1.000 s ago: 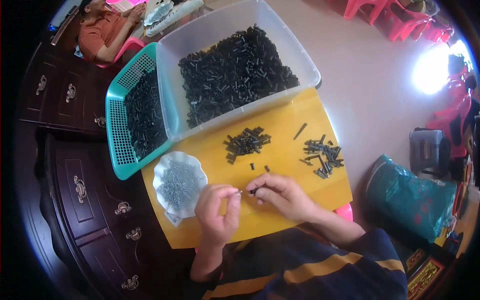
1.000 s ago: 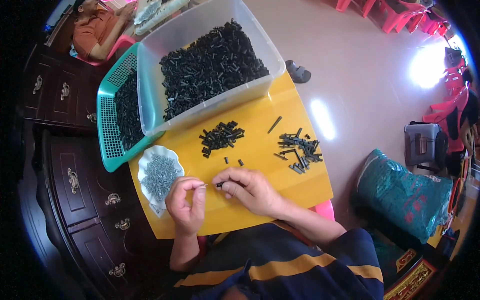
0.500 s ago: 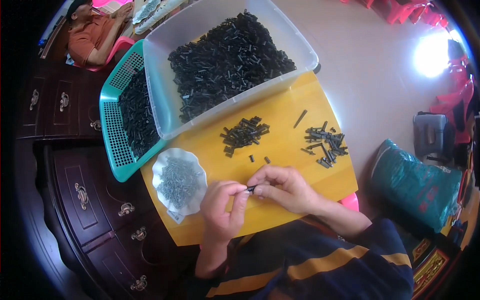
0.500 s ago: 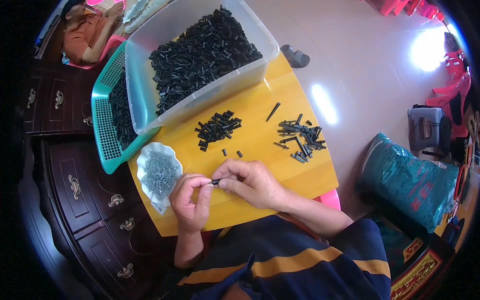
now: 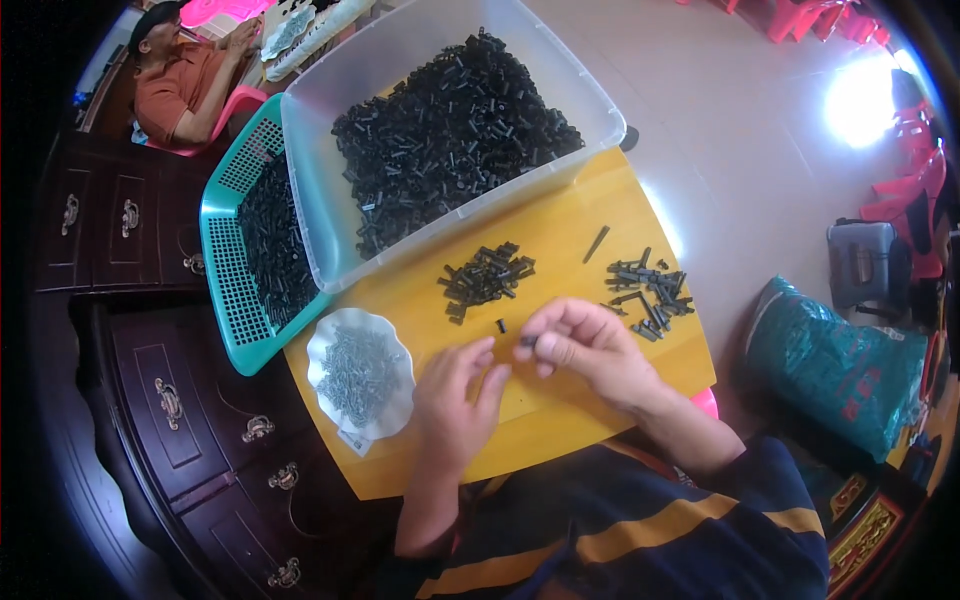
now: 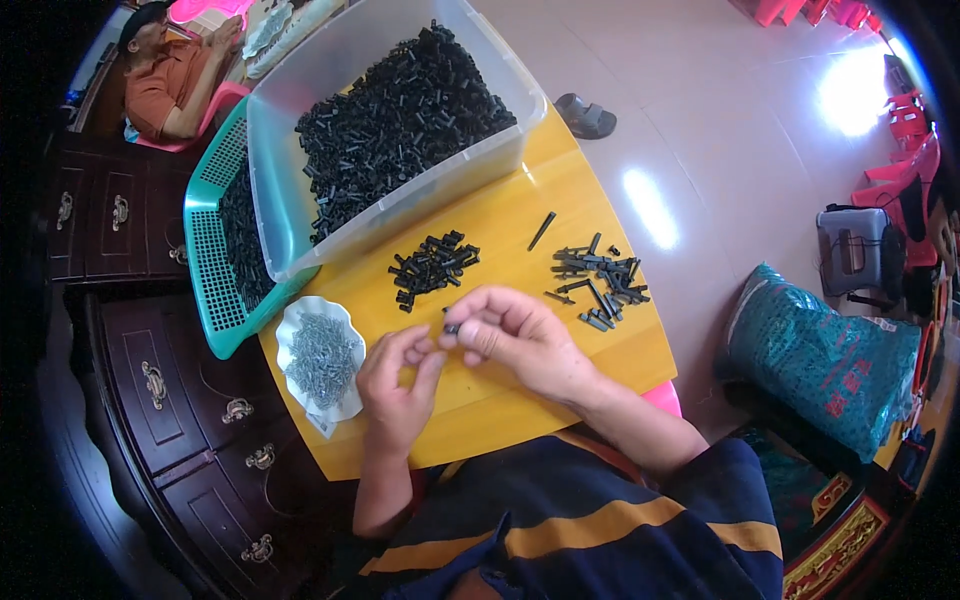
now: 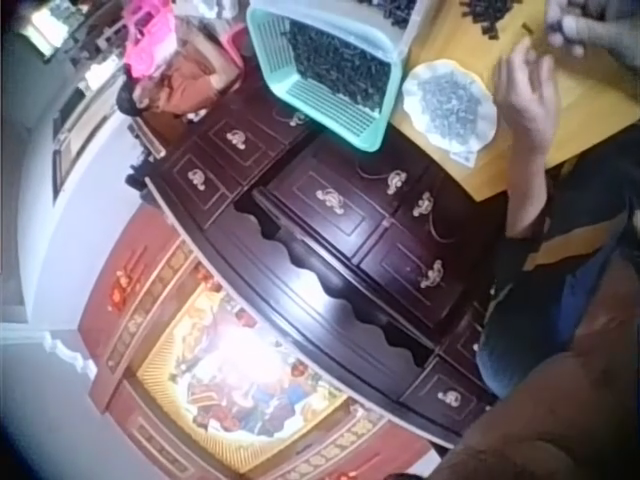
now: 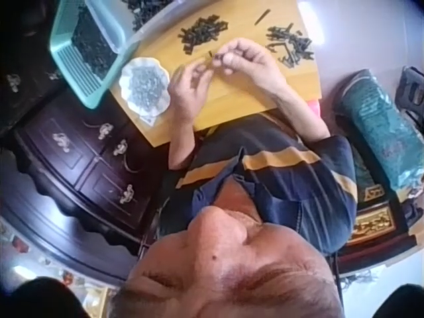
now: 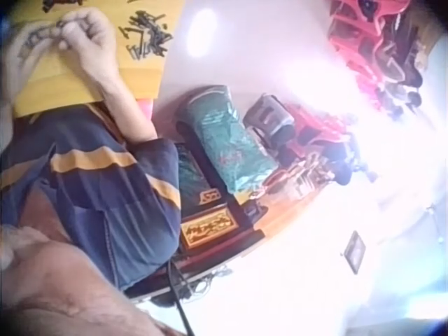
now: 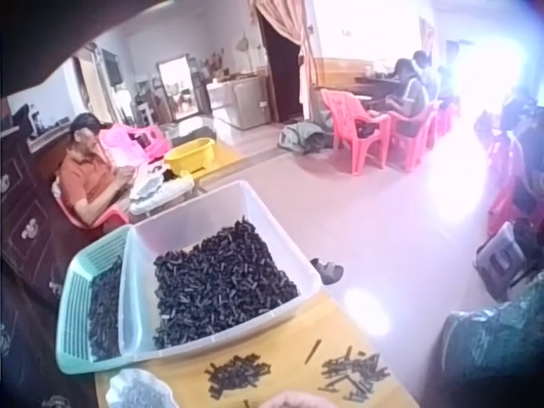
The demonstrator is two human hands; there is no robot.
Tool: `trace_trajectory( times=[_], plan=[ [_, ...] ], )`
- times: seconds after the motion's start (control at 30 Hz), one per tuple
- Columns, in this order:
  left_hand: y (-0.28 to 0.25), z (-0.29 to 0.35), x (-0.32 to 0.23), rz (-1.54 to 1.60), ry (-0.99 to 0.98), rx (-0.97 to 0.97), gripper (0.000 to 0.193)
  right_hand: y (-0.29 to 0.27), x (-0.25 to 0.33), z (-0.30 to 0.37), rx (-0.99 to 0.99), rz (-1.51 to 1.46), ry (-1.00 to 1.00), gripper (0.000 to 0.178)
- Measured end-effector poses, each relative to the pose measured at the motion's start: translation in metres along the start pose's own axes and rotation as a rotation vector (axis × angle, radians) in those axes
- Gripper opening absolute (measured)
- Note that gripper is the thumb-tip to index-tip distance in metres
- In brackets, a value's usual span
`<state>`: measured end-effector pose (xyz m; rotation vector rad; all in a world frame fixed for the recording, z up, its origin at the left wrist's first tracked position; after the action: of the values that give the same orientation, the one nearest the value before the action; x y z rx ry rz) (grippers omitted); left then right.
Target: The person assembles small plastic components by hand, inserting pins and screws into the pieces taken from containers on the table.
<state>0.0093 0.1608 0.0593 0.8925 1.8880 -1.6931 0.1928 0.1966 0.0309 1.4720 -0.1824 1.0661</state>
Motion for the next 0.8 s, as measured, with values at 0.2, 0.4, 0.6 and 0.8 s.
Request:
trace_trajectory(
  times=[0.2,0.4,0.6,0.8],
  plan=[
    [0.024,-0.014,0.01,-0.166,-0.055,0.011,0.029,-0.011,0.003,-0.002,-0.181,-0.082,-0.046,0.016],
    [0.032,-0.021,0.016,-0.27,0.074,-0.005,0.024,-0.01,0.002,-0.002,-0.194,-0.143,0.003,0.014],
    [0.034,-0.022,0.025,-0.158,-0.052,0.033,0.014,-0.01,0.001,-0.002,-0.159,-0.142,0.012,0.014],
    [0.009,-0.018,0.013,0.359,-0.221,-0.084,0.013,-0.004,0.0,-0.001,-0.117,-0.066,-0.007,0.015]
  ],
)
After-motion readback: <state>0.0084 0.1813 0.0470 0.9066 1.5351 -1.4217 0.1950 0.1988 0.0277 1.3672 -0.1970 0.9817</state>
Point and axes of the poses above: each hand's wrist, its own z-axis away from the middle knuckle, its own y-axis out of the palm, x = y × z, the point moved 3 cm from there along -z, towards the middle knuckle
